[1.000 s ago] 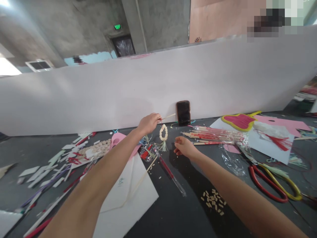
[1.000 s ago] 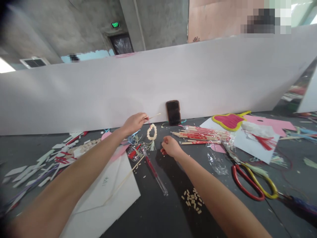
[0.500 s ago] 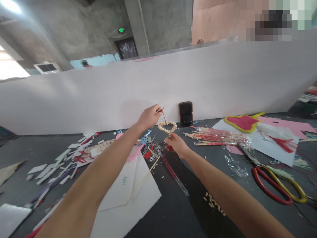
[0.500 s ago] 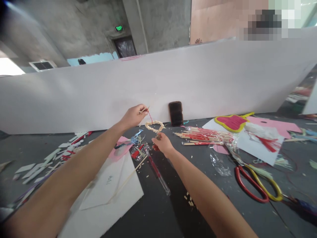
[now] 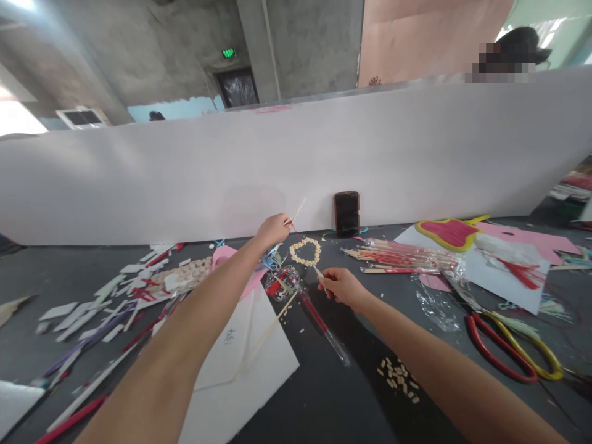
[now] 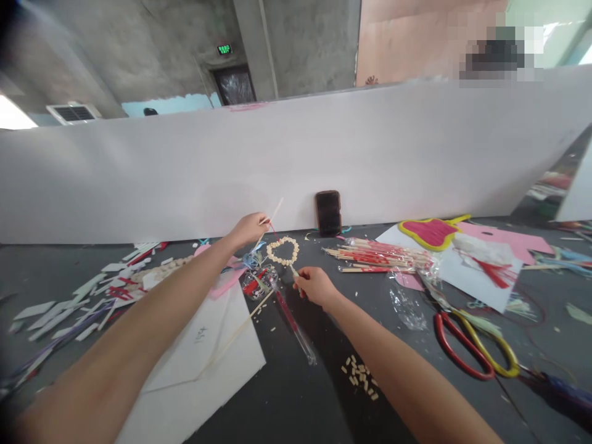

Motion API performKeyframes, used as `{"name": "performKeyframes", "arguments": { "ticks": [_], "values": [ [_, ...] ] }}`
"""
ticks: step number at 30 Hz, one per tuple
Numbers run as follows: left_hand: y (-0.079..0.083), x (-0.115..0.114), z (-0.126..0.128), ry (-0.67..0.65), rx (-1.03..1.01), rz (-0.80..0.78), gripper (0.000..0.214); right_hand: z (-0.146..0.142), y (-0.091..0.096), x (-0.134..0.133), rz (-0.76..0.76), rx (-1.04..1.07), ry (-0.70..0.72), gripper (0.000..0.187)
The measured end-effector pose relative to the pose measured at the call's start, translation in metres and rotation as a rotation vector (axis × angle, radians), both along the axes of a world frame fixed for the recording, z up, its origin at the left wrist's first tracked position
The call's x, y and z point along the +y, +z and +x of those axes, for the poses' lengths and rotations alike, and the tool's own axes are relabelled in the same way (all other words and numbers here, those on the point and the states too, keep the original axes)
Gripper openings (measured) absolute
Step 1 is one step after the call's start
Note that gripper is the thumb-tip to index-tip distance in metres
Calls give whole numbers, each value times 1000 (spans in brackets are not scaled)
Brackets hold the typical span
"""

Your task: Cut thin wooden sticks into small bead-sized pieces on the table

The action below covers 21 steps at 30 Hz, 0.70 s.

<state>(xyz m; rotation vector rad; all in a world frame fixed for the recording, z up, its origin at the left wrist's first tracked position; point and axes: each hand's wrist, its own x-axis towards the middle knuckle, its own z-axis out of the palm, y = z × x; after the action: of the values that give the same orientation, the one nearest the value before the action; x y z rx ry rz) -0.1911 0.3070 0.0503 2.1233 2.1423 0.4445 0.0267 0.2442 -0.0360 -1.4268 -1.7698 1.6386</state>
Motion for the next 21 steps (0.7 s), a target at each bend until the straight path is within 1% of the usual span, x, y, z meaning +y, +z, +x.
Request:
{"name": "performKeyframes", "arguments": {
  "ticks": [4, 8, 14, 21],
  "values": [
    [-18, 10, 2, 23, 49, -92, 27, 5, -2, -1, 8, -65, 21, 34],
    [-30, 20, 8, 22, 105, -138, 29, 6, -4, 0, 19, -107, 36, 33],
    [-46, 34, 18, -21, 192, -155, 29, 4, -5, 5, 35, -164, 87, 33],
    [-61, 42, 20, -46, 263, -163, 30, 4, 3, 4, 90, -239, 134, 32]
  ]
}}
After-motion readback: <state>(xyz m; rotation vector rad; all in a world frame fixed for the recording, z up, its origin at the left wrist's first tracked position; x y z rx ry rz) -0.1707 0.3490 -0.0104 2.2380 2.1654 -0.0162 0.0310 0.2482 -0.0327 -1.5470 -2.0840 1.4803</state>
